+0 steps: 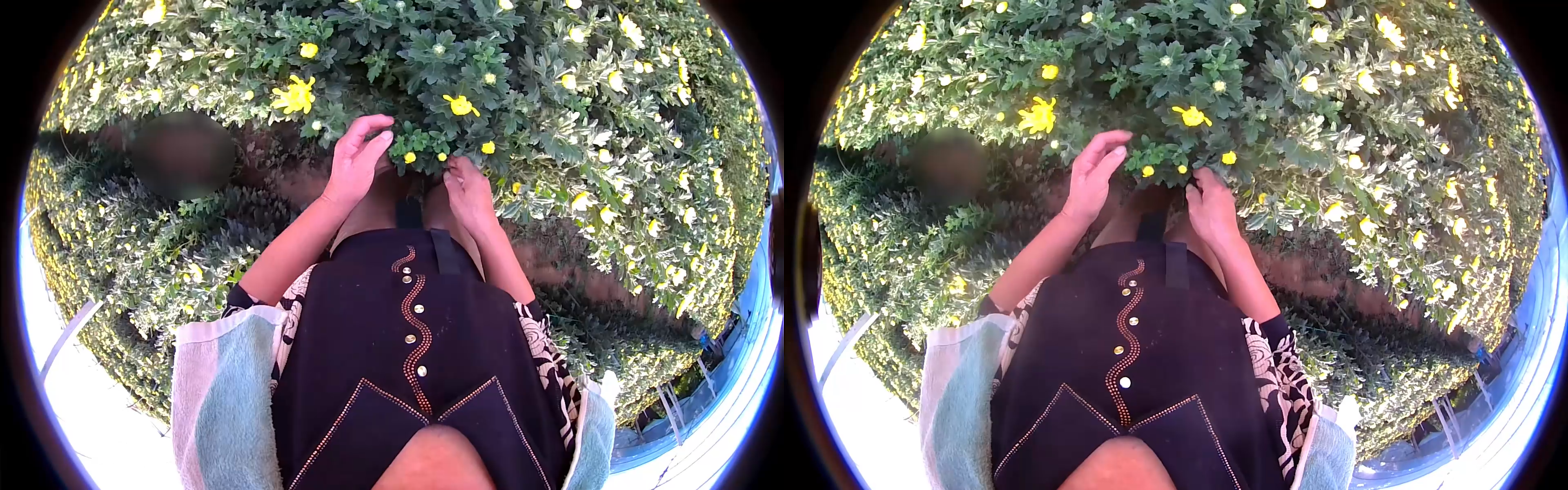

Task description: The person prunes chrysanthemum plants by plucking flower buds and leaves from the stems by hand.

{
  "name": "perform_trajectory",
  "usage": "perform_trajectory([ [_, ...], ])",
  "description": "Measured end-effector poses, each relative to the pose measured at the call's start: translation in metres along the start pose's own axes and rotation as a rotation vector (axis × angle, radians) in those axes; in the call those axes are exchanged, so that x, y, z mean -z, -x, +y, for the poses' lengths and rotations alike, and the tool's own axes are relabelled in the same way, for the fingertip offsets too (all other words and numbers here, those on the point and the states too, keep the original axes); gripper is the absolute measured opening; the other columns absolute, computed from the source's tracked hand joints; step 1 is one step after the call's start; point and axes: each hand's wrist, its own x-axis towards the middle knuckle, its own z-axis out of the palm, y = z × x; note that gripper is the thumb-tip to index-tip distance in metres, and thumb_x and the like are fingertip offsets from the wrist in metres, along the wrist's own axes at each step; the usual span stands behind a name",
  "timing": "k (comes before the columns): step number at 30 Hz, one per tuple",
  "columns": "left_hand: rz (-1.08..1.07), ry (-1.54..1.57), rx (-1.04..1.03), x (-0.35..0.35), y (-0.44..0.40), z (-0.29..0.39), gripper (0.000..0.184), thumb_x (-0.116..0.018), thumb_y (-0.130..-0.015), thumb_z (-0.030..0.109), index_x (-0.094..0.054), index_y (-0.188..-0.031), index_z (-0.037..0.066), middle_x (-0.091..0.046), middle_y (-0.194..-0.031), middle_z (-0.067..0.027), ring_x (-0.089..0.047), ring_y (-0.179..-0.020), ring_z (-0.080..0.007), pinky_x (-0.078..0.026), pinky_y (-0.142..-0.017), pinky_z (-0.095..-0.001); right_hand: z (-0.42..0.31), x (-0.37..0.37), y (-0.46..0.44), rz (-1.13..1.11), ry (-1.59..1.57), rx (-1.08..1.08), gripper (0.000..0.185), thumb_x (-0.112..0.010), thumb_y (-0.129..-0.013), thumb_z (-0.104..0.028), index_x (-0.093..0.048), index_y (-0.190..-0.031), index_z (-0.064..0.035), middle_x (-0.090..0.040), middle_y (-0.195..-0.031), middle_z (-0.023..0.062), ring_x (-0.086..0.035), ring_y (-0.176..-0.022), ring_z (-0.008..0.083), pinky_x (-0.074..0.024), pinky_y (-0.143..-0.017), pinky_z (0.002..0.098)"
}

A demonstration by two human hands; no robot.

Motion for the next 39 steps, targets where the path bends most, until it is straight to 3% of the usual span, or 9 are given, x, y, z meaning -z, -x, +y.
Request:
perform_trajectory([
  [3,-0.193,0.049,0.087,0.0,-0.027,0.01,0.024,-0.052,-0.097,0.017,-0.062,-0.114,0.003,-0.066,-0.104,-0.0049,-0.056,-0.106,-0.0128,-0.041,-0.095,-0.0282,0.004,-0.009,-0.021,0.349,-0.259,0.229,0.041,-0.055,-0.089,-0.007,-0.052,-0.129,0.0005,-0.063,-0.112,0.012,-0.064,-0.086,0.022,-0.0522,-0.076,0.033],
  [6,-0.364,0.124,0.238,-0.001,-0.041,-0.017,0.024,-0.051,-0.097,0.017,-0.064,-0.111,0.003,-0.067,-0.099,-0.0051,-0.058,-0.102,-0.0122,-0.042,-0.094,-0.0282,-0.002,0.009,-0.046,0.038,-0.744,0.011,0.042,-0.053,-0.089,-0.004,-0.051,-0.131,0.0001,-0.063,-0.114,0.011,-0.061,-0.091,0.0176,-0.0519,-0.077,0.0302],
  [14,-0.455,-0.028,0.265,-0.007,-0.029,-0.033,0.014,-0.056,-0.089,0.007,-0.066,-0.098,0.001,-0.068,-0.087,-0.0055,-0.063,-0.085,-0.0122,-0.05,-0.083,-0.0278,0.011,0.02,-0.091,-0.329,0.278,0.294,0.04,-0.068,-0.073,-0.004,-0.068,-0.113,-0.012,-0.067,-0.115,0.009,-0.062,-0.107,0.0297,-0.0489,-0.088,0.0381],
  [20,-0.556,-0.238,0.246,-0.017,-0.028,-0.023,0.053,-0.068,-0.076,0.005,-0.06,-0.127,0.016,-0.068,-0.087,-0.0037,-0.064,-0.08,-0.013,-0.051,-0.077,-0.0292,0.009,0.002,-0.114,-0.038,-0.232,-0.047,0.025,-0.069,-0.09,-0.022,-0.071,-0.099,0.0005,-0.072,-0.085,0.0074,-0.061,-0.07,0.0105,-0.0497,-0.068,0.0281],
  [26,-0.586,-0.628,0.014,-0.03,-0.026,-0.024,0.027,-0.072,-0.075,0.024,-0.071,-0.102,0.019,-0.068,-0.085,-0.0037,-0.064,-0.078,-0.0231,-0.05,-0.07,-0.036,0.006,-0.004,-0.138,0.007,0.067,-0.137,0.034,-0.069,-0.086,-0.033,-0.069,-0.083,0.0007,-0.068,-0.075,0.0157,-0.065,-0.068,0.0245,-0.051,-0.066,0.0396],
  [27,-0.555,-0.58,0.042,-0.031,-0.023,-0.022,0.022,-0.072,-0.076,0.027,-0.071,-0.094,0.016,-0.067,-0.084,-0.0043,-0.064,-0.077,-0.0249,-0.049,-0.069,-0.0367,0.032,-0.012,-0.15,0.134,0.33,0.152,0.033,-0.065,-0.087,-0.031,-0.066,-0.083,0.0011,-0.069,-0.086,0.0209,-0.067,-0.081,0.0342,-0.0514,-0.071,0.0452],
  [32,-0.425,-0.275,0.216,-0.022,-0.009,-0.027,0.026,-0.066,-0.087,0.017,-0.065,-0.111,0.01,-0.068,-0.097,-0.0053,-0.064,-0.089,-0.0177,-0.05,-0.082,-0.0325,0.068,-0.01,-0.157,0.104,0.6,0.075,0.034,-0.062,-0.09,-0.033,-0.065,-0.103,-0.0017,-0.067,-0.094,0.0239,-0.065,-0.093,0.0373,-0.0498,-0.081,0.0385],
  [34,-0.21,0.146,0.218,-0.014,-0.006,-0.032,0.032,-0.054,-0.095,0.004,-0.056,-0.126,0.003,-0.065,-0.113,-0.0068,-0.058,-0.108,-0.0138,-0.045,-0.097,-0.0297,0.061,-0.009,-0.154,0.062,0.355,0.04,0.034,-0.064,-0.088,-0.03,-0.065,-0.103,0.0003,-0.068,-0.099,0.0219,-0.067,-0.091,0.0356,-0.0523,-0.078,0.0427],
  [39,-0.117,-0.039,0.137,0.024,0.012,-0.033,0.041,-0.049,-0.087,-0.007,-0.057,-0.125,0.005,-0.061,-0.121,-0.0059,-0.055,-0.117,-0.0158,-0.043,-0.099,-0.0291,0.011,-0.013,-0.121,-0.131,-0.603,0.149,0.024,-0.073,-0.083,-0.01,-0.067,-0.106,-0.0072,-0.068,-0.1,0.0035,-0.06,-0.083,0.0104,-0.0491,-0.075,0.0279],
])
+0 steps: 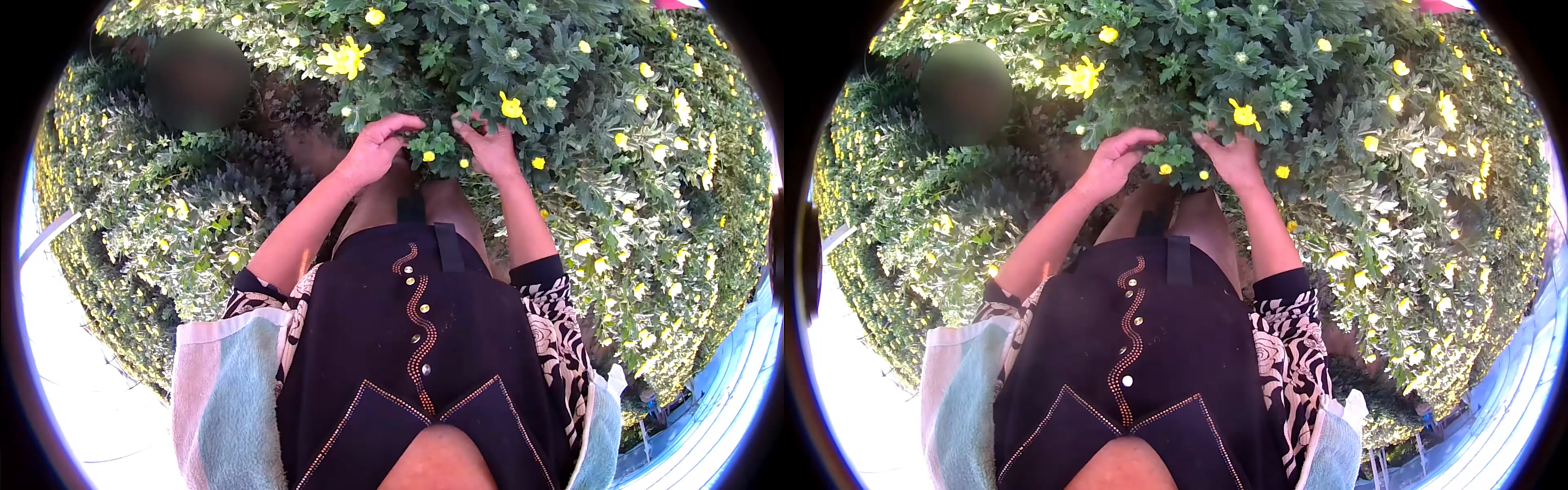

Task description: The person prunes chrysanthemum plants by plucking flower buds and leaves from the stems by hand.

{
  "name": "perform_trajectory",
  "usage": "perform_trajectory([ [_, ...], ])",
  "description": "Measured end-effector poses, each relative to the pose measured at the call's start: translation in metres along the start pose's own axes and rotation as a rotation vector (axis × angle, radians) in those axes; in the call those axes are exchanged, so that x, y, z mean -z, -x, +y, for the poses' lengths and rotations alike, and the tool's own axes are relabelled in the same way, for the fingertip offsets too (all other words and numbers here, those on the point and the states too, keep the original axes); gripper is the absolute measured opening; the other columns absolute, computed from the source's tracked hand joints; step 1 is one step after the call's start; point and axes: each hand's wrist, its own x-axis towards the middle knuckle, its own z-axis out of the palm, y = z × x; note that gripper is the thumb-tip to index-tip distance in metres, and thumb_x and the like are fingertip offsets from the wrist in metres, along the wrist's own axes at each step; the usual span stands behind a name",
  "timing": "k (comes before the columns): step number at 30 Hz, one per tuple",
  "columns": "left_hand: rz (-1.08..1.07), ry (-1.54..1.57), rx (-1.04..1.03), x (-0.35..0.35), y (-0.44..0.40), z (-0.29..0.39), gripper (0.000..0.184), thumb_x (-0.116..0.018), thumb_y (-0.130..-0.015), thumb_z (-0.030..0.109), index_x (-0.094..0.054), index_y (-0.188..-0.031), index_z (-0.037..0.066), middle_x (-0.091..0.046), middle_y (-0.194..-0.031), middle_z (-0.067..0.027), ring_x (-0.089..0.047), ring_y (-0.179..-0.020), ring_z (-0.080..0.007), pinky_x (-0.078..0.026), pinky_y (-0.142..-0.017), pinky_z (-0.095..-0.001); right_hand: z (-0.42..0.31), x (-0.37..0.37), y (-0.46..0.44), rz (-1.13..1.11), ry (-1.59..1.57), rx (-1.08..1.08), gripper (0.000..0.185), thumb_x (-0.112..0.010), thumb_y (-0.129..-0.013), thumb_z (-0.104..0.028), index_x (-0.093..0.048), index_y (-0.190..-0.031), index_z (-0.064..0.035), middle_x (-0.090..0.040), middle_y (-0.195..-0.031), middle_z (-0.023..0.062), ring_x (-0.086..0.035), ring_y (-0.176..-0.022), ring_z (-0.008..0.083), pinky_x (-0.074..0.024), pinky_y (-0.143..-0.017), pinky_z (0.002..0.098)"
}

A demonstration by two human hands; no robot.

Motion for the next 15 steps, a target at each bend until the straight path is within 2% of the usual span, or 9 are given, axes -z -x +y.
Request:
perform_trajectory([
  [1,-0.018,-0.076,-0.009,0.0,0.005,0.0,0.045,-0.049,-0.084,-0.009,-0.057,-0.126,0.006,-0.059,-0.124,-0.0059,-0.054,-0.119,-0.016,-0.043,-0.098,-0.0288,-0.013,-0.003,0.003,-0.005,0.003,-0.001,0.024,-0.073,-0.083,-0.01,-0.067,-0.106,-0.0072,-0.068,-0.1,0.0035,-0.06,-0.083,0.0104,-0.0491,-0.075,0.0279],
  [3,-0.011,-0.048,0.019,-0.007,0.011,0.004,0.048,-0.053,-0.079,-0.011,-0.059,-0.122,0.007,-0.056,-0.123,-0.0053,-0.054,-0.117,-0.016,-0.045,-0.096,-0.0289,-0.037,-0.004,0.006,-0.307,0.325,0.0,0.026,-0.072,-0.081,-0.006,-0.067,-0.107,-0.007,-0.067,-0.101,0.0018,-0.059,-0.088,0.0101,-0.0488,-0.08,0.0279],
  [4,0.04,-0.038,0.026,-0.014,0.012,0.01,0.044,-0.057,-0.079,-0.009,-0.06,-0.119,0.006,-0.055,-0.121,-0.0052,-0.054,-0.112,-0.0152,-0.047,-0.092,-0.0283,-0.035,-0.003,0.004,-0.424,0.268,-0.067,0.028,-0.073,-0.08,-0.007,-0.067,-0.108,-0.0082,-0.066,-0.099,-0.0017,-0.058,-0.092,0.0095,-0.0478,-0.085,0.0278],
  [6,0.109,0.012,0.032,-0.023,0.007,0.002,0.034,-0.068,-0.079,-0.003,-0.063,-0.112,0.003,-0.054,-0.114,-0.0051,-0.055,-0.102,-0.0119,-0.05,-0.08,-0.0252,-0.048,-0.014,0.009,-0.468,0.319,-0.084,0.029,-0.074,-0.079,-0.008,-0.067,-0.108,-0.0091,-0.065,-0.098,-0.0027,-0.058,-0.092,0.0095,-0.0476,-0.084,0.0275],
  [8,0.131,-0.005,0.056,-0.026,0.002,-0.014,0.033,-0.069,-0.08,-0.001,-0.063,-0.111,0.003,-0.054,-0.114,-0.0052,-0.055,-0.101,-0.0111,-0.05,-0.078,-0.0239,-0.054,-0.017,0.007,-0.563,0.477,-0.015,0.034,-0.07,-0.08,-0.006,-0.064,-0.113,-0.0088,-0.06,-0.103,-0.0027,-0.055,-0.097,0.0104,-0.0463,-0.085,0.0279],
  [11,0.153,-0.045,0.063,-0.026,-0.002,-0.008,0.033,-0.069,-0.08,0.0,-0.063,-0.113,0.004,-0.054,-0.116,-0.0046,-0.055,-0.102,-0.0105,-0.049,-0.076,-0.0222,-0.03,-0.002,-0.012,-0.584,0.325,-0.153,0.032,-0.075,-0.081,-0.017,-0.063,-0.11,-0.0096,-0.061,-0.1,-0.0017,-0.056,-0.091,0.0099,-0.0477,-0.078,0.0275],
  [12,0.119,-0.037,-0.014,-0.027,-0.003,0.003,0.033,-0.068,-0.08,0.0,-0.064,-0.112,0.005,-0.054,-0.116,-0.0046,-0.055,-0.102,-0.0111,-0.049,-0.076,-0.0226,-0.039,-0.002,-0.014,-0.523,0.258,-0.368,0.032,-0.077,-0.081,-0.026,-0.063,-0.105,-0.011,-0.063,-0.095,-0.0001,-0.057,-0.079,0.0101,-0.0469,-0.066,0.0265],
  [13,0.087,-0.031,-0.091,-0.028,-0.002,0.009,0.033,-0.067,-0.08,0.001,-0.065,-0.112,0.006,-0.054,-0.116,-0.0046,-0.055,-0.102,-0.0116,-0.049,-0.076,-0.023,-0.038,-0.004,-0.014,-0.527,0.257,-0.369,0.032,-0.077,-0.081,-0.026,-0.063,-0.105,-0.011,-0.063,-0.095,-0.0001,-0.057,-0.079,0.0101,-0.0469,-0.066,0.0265],
  [15,0.094,-0.127,-0.116,-0.031,0.001,0.011,0.031,-0.066,-0.078,0.003,-0.066,-0.109,0.007,-0.056,-0.111,-0.0046,-0.056,-0.1,-0.0139,-0.05,-0.076,-0.0255,-0.032,-0.012,-0.015,-0.288,0.1,-0.428,0.028,-0.073,-0.084,-0.031,-0.063,-0.099,-0.0092,-0.059,-0.075,-0.0026,-0.052,-0.061,0.0069,-0.0439,-0.055,0.0224],
])
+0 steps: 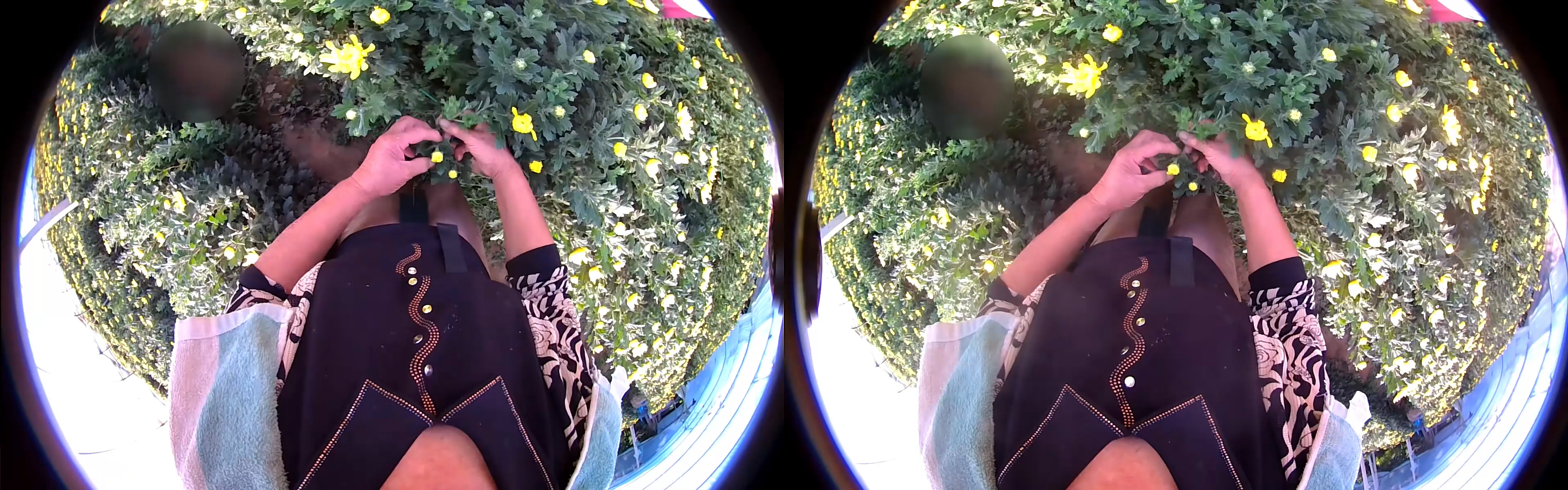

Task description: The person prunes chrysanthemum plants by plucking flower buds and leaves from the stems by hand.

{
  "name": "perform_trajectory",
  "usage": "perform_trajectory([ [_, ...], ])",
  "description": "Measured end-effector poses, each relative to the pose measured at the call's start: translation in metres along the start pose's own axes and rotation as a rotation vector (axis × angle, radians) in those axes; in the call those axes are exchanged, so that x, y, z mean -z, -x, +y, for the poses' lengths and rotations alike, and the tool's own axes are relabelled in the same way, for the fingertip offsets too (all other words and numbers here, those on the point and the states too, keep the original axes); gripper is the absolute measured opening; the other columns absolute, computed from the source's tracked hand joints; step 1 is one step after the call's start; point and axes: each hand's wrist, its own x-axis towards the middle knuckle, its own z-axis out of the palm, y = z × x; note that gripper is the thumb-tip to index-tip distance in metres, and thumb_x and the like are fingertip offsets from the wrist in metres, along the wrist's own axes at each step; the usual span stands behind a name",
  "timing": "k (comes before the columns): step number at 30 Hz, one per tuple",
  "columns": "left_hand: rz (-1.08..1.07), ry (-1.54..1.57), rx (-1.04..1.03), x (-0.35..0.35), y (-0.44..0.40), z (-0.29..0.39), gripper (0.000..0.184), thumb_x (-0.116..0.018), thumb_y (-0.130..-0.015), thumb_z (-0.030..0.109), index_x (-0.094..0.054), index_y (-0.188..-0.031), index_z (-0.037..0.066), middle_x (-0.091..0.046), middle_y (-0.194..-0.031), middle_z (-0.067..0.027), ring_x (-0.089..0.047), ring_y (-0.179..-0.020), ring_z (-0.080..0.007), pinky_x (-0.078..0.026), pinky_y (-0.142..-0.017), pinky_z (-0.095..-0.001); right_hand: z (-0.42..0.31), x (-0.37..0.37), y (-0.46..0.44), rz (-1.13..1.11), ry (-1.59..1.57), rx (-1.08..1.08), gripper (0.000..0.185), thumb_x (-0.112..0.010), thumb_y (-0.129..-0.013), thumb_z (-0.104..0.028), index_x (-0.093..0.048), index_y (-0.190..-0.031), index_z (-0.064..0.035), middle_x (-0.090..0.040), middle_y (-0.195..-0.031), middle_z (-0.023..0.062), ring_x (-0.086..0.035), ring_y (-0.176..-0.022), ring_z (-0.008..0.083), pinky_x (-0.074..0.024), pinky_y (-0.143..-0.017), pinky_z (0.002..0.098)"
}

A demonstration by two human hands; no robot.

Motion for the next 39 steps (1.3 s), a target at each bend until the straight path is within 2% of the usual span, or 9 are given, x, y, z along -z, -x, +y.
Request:
perform_trajectory([
  [8,-0.004,-0.101,-0.045,-0.013,0.017,-0.006,0.022,-0.064,-0.079,0.007,-0.065,-0.101,0.007,-0.066,-0.106,-0.0089,-0.065,-0.093,-0.0255,-0.054,-0.078,-0.0329,0.036,0.016,-0.069,0.625,1.001,0.222,0.032,-0.071,-0.084,-0.032,-0.07,-0.102,-0.0054,-0.07,-0.098,0.0201,-0.066,-0.094,0.0384,-0.0509,-0.084,0.044],
  [9,-0.031,-0.134,-0.039,-0.014,0.018,-0.006,0.022,-0.063,-0.08,0.007,-0.064,-0.102,0.007,-0.066,-0.107,-0.008,-0.066,-0.089,-0.024,-0.054,-0.073,-0.0321,0.014,0.003,-0.055,0.664,0.988,0.011,0.031,-0.07,-0.083,-0.028,-0.069,-0.105,-0.0051,-0.068,-0.1,0.0224,-0.065,-0.095,0.0387,-0.0504,-0.086,0.0438],
  [14,-0.028,-0.026,0.023,-0.007,0.031,0.002,0.026,-0.06,-0.085,-0.001,-0.063,-0.11,0.004,-0.062,-0.117,-0.0088,-0.061,-0.102,-0.0173,-0.052,-0.08,-0.0269,0.022,0.02,-0.067,0.479,0.809,0.222,0.039,-0.071,-0.084,-0.029,-0.065,-0.112,-0.0023,-0.068,-0.108,0.0191,-0.066,-0.101,0.0343,-0.0506,-0.088,0.0421],
  [16,0.099,0.028,0.04,0.0,0.04,0.003,0.027,-0.061,-0.086,-0.001,-0.063,-0.112,0.003,-0.06,-0.12,-0.0088,-0.058,-0.108,-0.0172,-0.051,-0.082,-0.026,0.01,0.004,-0.051,0.175,0.28,0.367,0.033,-0.075,-0.082,-0.023,-0.066,-0.107,-0.0028,-0.071,-0.103,0.0123,-0.067,-0.097,0.0246,-0.0513,-0.084,0.036],
  [21,0.442,0.238,0.22,0.031,0.067,-0.014,0.013,-0.06,-0.093,0.004,-0.062,-0.106,0.004,-0.064,-0.096,-0.0014,-0.062,-0.086,-0.0088,-0.049,-0.07,-0.0222,-0.045,-0.041,0.002,-0.064,0.399,0.578,0.02,-0.075,-0.08,-0.015,-0.066,-0.093,-0.0037,-0.066,-0.087,0.0032,-0.06,-0.082,0.0128,-0.0493,-0.076,0.0297],
  [26,0.56,0.28,0.06,0.06,0.047,0.014,0.039,-0.061,-0.087,-0.007,-0.056,-0.125,0.004,-0.059,-0.102,-0.0003,-0.059,-0.084,-0.006,-0.049,-0.073,-0.0197,-0.078,-0.084,0.028,-0.181,0.463,0.774,0.03,-0.079,-0.076,-0.019,-0.063,-0.097,-0.0038,-0.062,-0.083,0.0043,-0.058,-0.073,0.0151,-0.0486,-0.07,0.0308],
  [30,0.385,0.05,-0.079,0.075,0.018,0.023,0.035,-0.066,-0.082,-0.009,-0.067,-0.113,0.008,-0.057,-0.095,0.0012,-0.055,-0.083,-0.0059,-0.047,-0.077,-0.021,-0.067,-0.106,0.014,-0.025,0.57,0.993,0.02,-0.074,-0.079,-0.019,-0.065,-0.092,-0.0073,-0.067,-0.086,0.0115,-0.067,-0.079,0.0304,-0.0509,-0.067,0.035],
  [36,0.417,0.002,-0.138,0.092,0.007,0.015,0.022,-0.063,-0.085,-0.009,-0.067,-0.102,0.003,-0.06,-0.102,-0.0002,-0.056,-0.085,-0.0086,-0.046,-0.072,-0.0224,-0.056,-0.113,0.005,0.032,0.367,0.691,0.021,-0.07,-0.085,-0.019,-0.067,-0.1,-0.0046,-0.068,-0.08,0.0076,-0.066,-0.071,0.0181,-0.051,-0.063,0.0308],
  [39,0.233,0.287,-0.066,0.098,0.003,0.006,0.021,-0.059,-0.09,-0.007,-0.064,-0.109,0.001,-0.063,-0.102,-0.0018,-0.06,-0.091,-0.008,-0.047,-0.076,-0.022,-0.065,-0.124,0.008,0.087,-0.154,0.219,0.024,-0.072,-0.086,-0.023,-0.067,-0.099,-0.0042,-0.068,-0.078,0.0043,-0.061,-0.061,0.0112,-0.0467,-0.051,0.022],
])
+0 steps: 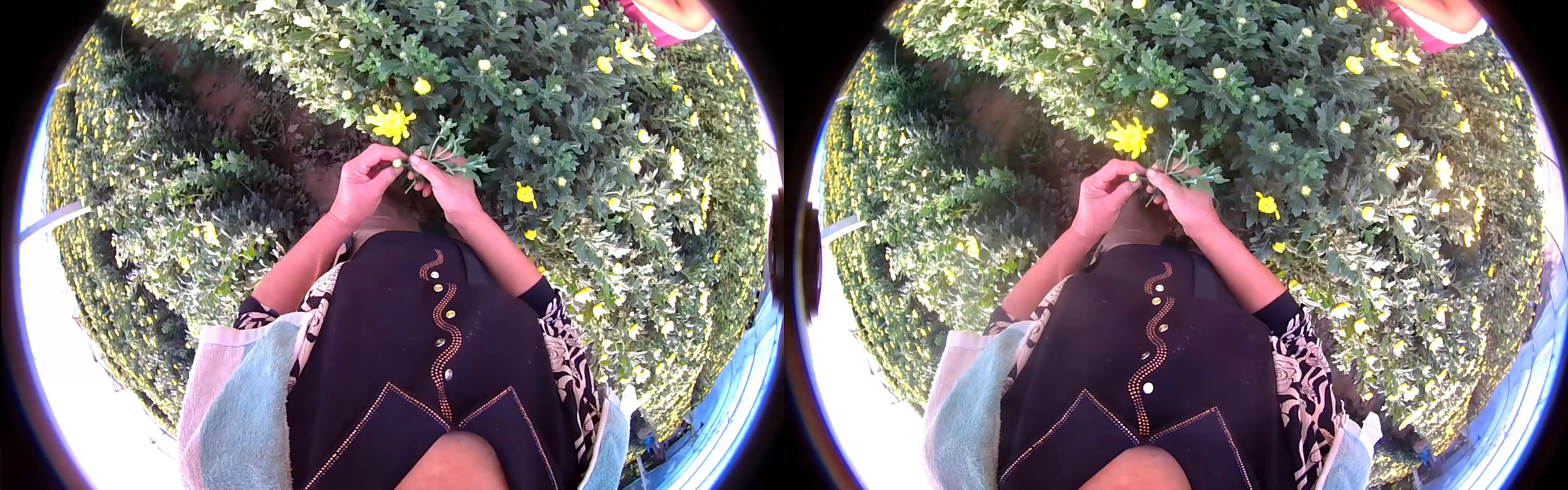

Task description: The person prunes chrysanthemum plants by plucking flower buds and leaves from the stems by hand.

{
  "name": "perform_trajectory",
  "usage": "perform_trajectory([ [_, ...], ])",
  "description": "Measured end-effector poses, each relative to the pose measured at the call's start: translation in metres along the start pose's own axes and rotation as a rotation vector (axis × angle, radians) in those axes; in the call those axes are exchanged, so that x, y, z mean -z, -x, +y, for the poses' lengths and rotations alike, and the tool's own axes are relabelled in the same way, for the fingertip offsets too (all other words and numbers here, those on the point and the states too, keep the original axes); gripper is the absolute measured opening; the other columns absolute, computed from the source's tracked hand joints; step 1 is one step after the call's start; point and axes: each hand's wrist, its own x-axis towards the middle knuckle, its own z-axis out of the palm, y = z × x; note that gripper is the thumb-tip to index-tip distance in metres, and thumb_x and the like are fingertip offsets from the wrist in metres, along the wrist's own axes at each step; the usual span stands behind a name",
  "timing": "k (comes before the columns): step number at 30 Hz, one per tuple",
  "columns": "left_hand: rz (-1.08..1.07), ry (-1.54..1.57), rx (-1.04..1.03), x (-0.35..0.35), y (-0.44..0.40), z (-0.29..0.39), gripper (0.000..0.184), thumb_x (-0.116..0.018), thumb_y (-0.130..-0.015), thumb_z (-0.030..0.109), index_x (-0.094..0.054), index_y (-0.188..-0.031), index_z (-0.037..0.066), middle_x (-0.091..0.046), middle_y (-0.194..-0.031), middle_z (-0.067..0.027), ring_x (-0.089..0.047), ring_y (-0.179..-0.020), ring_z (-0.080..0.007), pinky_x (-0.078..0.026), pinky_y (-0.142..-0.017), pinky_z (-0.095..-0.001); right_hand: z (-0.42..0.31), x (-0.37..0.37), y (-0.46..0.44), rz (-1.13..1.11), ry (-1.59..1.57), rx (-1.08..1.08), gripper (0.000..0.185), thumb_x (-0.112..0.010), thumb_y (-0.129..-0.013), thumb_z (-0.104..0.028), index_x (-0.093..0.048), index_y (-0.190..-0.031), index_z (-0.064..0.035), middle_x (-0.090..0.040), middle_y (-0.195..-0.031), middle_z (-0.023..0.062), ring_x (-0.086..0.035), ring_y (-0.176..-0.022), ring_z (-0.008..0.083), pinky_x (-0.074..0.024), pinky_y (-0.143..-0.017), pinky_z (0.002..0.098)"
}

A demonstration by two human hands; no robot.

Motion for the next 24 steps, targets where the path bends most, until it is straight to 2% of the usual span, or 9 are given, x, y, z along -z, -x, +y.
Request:
perform_trajectory([
  [3,-0.084,0.035,0.079,0.011,-0.013,0.014,0.018,-0.058,-0.092,-0.003,-0.063,-0.108,0.003,-0.065,-0.1,-0.0014,-0.061,-0.088,-0.0062,-0.048,-0.074,-0.021,0.005,-0.006,-0.016,0.173,-0.046,-0.137,0.023,-0.072,-0.083,-0.021,-0.066,-0.098,-0.0039,-0.067,-0.075,0.0058,-0.057,-0.053,0.0107,-0.042,-0.044,0.0225],
  [4,-0.136,0.027,0.121,0.015,-0.019,0.018,0.014,-0.058,-0.091,-0.004,-0.061,-0.103,0.001,-0.063,-0.098,-0.0017,-0.061,-0.089,-0.0078,-0.05,-0.081,-0.0233,0.005,-0.01,-0.02,0.234,-0.036,-0.159,0.024,-0.073,-0.082,-0.019,-0.066,-0.098,-0.0029,-0.067,-0.074,0.007,-0.056,-0.05,0.0106,-0.0392,-0.04,0.023],
  [7,-0.323,0.031,0.101,0.033,-0.037,0.006,0.014,-0.058,-0.09,-0.004,-0.061,-0.103,0.002,-0.062,-0.097,-0.0012,-0.06,-0.087,-0.007,-0.051,-0.076,-0.0224,0.014,-0.018,-0.029,0.479,0.043,-0.262,0.022,-0.07,-0.083,-0.015,-0.064,-0.098,-0.0011,-0.066,-0.073,0.0077,-0.057,-0.051,0.0134,-0.0427,-0.042,0.0247],
  [12,-0.611,-0.101,0.135,0.053,-0.067,0.018,0.015,-0.059,-0.088,-0.001,-0.061,-0.103,0.003,-0.061,-0.091,0.0014,-0.053,-0.073,-0.0007,-0.045,-0.064,-0.0182,0.018,-0.027,0.007,0.732,0.421,0.017,0.019,-0.069,-0.085,-0.017,-0.065,-0.092,0.0009,-0.066,-0.074,0.0088,-0.063,-0.066,0.0159,-0.0493,-0.063,0.0312],
  [15,-0.664,-0.011,0.223,0.062,-0.083,0.029,0.016,-0.06,-0.088,-0.001,-0.061,-0.103,0.004,-0.06,-0.09,0.0018,-0.052,-0.073,0.0,-0.045,-0.064,-0.018,0.011,-0.036,0.069,0.637,0.594,0.17,0.02,-0.068,-0.086,-0.02,-0.066,-0.092,-0.0005,-0.064,-0.068,0.0056,-0.059,-0.062,0.0156,-0.0469,-0.059,0.0322],
  [17,-0.704,0.009,0.203,0.064,-0.094,0.037,0.015,-0.06,-0.089,0.0,-0.061,-0.104,0.003,-0.059,-0.088,0.0021,-0.051,-0.07,0.0001,-0.044,-0.062,-0.0177,0.012,-0.05,0.103,0.718,0.548,0.05,0.02,-0.068,-0.084,-0.02,-0.066,-0.089,-0.001,-0.066,-0.07,0.0099,-0.061,-0.063,0.0244,-0.048,-0.064,0.0357],
  [21,-0.84,-0.154,0.235,0.071,-0.111,0.059,0.014,-0.062,-0.089,0.002,-0.061,-0.104,0.002,-0.06,-0.09,-0.0003,-0.057,-0.07,-0.0024,-0.046,-0.064,-0.019,0.084,-0.045,0.157,0.814,0.522,-0.104,0.021,-0.069,-0.081,-0.014,-0.064,-0.1,-0.0048,-0.067,-0.083,0.0116,-0.065,-0.073,0.0231,-0.0518,-0.069,0.0354],
  [23,-0.84,-0.103,0.142,0.064,-0.117,0.071,0.013,-0.06,-0.09,0.003,-0.061,-0.103,0.002,-0.061,-0.089,-0.0019,-0.063,-0.075,-0.0064,-0.046,-0.06,-0.0202,0.089,-0.042,0.17,0.663,1.158,-0.467,0.042,-0.069,-0.077,-0.012,-0.055,-0.116,-0.0066,-0.064,-0.1,0.0166,-0.067,-0.087,0.0322,-0.0539,-0.075,0.0417],
  [24,-0.843,-0.067,0.17,0.059,-0.119,0.084,0.012,-0.058,-0.092,0.005,-0.062,-0.104,0.002,-0.063,-0.093,-0.0034,-0.067,-0.078,-0.0104,-0.046,-0.059,-0.0206,0.087,-0.039,0.172,0.589,1.168,-0.624,0.058,-0.069,-0.073,-0.013,-0.044,-0.126,-0.0093,-0.059,-0.112,0.0186,-0.064,-0.097,0.0366,-0.0542,-0.079,0.0463],
])
